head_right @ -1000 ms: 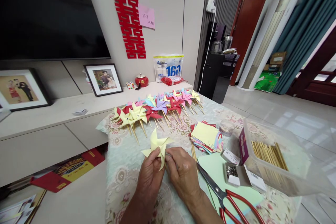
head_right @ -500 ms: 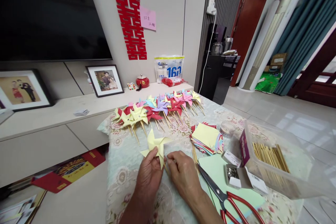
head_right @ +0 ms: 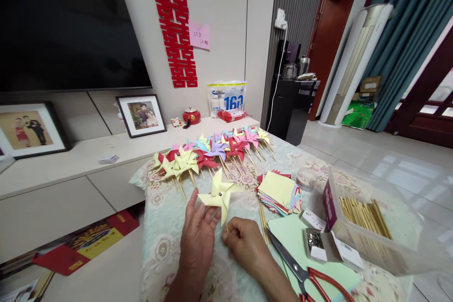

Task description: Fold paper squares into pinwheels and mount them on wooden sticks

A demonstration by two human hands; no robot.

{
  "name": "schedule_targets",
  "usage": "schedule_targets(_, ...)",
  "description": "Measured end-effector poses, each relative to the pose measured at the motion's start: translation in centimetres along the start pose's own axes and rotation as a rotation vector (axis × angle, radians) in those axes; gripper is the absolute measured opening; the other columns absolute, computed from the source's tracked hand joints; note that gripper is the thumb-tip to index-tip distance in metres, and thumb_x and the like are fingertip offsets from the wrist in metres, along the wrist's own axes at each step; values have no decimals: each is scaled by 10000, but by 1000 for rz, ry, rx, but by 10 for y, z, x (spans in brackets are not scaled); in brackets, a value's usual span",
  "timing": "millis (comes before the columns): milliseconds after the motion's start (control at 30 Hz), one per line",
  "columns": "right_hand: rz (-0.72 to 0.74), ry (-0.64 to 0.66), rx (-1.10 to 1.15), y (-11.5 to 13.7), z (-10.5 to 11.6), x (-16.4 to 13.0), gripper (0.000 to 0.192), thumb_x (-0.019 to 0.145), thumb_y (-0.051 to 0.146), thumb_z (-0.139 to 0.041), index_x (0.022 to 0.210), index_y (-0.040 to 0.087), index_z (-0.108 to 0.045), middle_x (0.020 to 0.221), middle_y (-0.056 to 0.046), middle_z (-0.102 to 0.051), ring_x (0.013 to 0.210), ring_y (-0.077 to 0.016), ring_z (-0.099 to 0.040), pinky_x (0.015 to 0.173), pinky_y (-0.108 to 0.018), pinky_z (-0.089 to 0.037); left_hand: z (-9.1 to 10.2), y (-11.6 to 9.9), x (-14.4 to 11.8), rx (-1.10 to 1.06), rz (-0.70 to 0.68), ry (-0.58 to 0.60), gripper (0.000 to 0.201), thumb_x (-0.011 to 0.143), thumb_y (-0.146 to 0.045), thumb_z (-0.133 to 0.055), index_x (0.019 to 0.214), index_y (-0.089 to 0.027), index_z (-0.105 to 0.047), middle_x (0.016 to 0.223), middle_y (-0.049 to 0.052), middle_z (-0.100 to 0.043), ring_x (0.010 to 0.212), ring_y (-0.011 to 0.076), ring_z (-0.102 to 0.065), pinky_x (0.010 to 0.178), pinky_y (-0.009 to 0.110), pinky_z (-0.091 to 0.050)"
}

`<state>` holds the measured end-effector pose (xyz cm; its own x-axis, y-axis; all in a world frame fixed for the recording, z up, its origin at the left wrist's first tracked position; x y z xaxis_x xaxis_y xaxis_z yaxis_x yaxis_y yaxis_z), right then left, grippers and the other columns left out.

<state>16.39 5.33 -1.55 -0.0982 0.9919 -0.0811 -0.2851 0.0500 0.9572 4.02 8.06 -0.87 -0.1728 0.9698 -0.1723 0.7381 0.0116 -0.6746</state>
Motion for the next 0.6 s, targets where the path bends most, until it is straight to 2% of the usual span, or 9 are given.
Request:
schedule_targets(67, -15, 1, 55, 1, 1, 0, 155, 752, 263, -554, 628, 207, -481, 570, 66, -415, 480, -103, -429, 474, -226, -376, -3, -7, 0, 137, -119, 51, 657, 726, -283, -793, 1329, -268, -533, 1063, 55, -686, 907, 169, -685, 775, 263, -522)
schedule_targets(200, -14, 11, 74, 6, 4, -3, 175, 753, 293, -559, 621, 210, -480, 558, 71, -398, 476, -105, -429, 476, -230, -389, -8, -6, 0, 315, -237, 106, 517, 643, -201, -825, 1113, -187, -610, 1045, 92, -679, 914, 199, -690, 811, 289, -525)
schedule_targets(367, -16, 20, 40, 12, 7, -6, 198, 742, 289, -578, 605, 210, -460, 545, 76, -408, 461, -96, -454, 479, -221, -368, -7, -6, 1, 341, -322, 95, 346, 654, -181, -797, 953, -183, -624, 1044, 79, -631, 901, 184, -686, 853, 309, -529)
schedule_targets(500, 2, 42, 40, 13, 6, -6, 197, 741, 286, -592, 604, 206, -474, 546, 75, -427, 461, -93, -470, 483, -216, -365, -11, -15, -3, 394, -413, 121, 217, 691, -163, -758, 868, -189, -634, 1001, 55, -605, 881, 179, -677, 818, 300, -539)
schedule_targets(600, -8, 53, 24, 12, 5, -6, 171, 744, 293, -583, 627, 205, -496, 545, 75, -436, 453, -97, -470, 477, -221, -357, -12, -18, -5, 409, -432, 133, 162, 715, -164, -738, 842, -193, -641, 1008, 58, -606, 866, 174, -672, 788, 288, -543)
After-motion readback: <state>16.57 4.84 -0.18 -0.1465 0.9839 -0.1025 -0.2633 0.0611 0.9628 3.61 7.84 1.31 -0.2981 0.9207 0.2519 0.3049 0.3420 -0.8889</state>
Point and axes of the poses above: each hand's wrist, its own x-axis towards the middle knuckle, its own z-axis out of the back of the hand, y = z × x, the point moved 8 cm from there along x, towards the middle knuckle
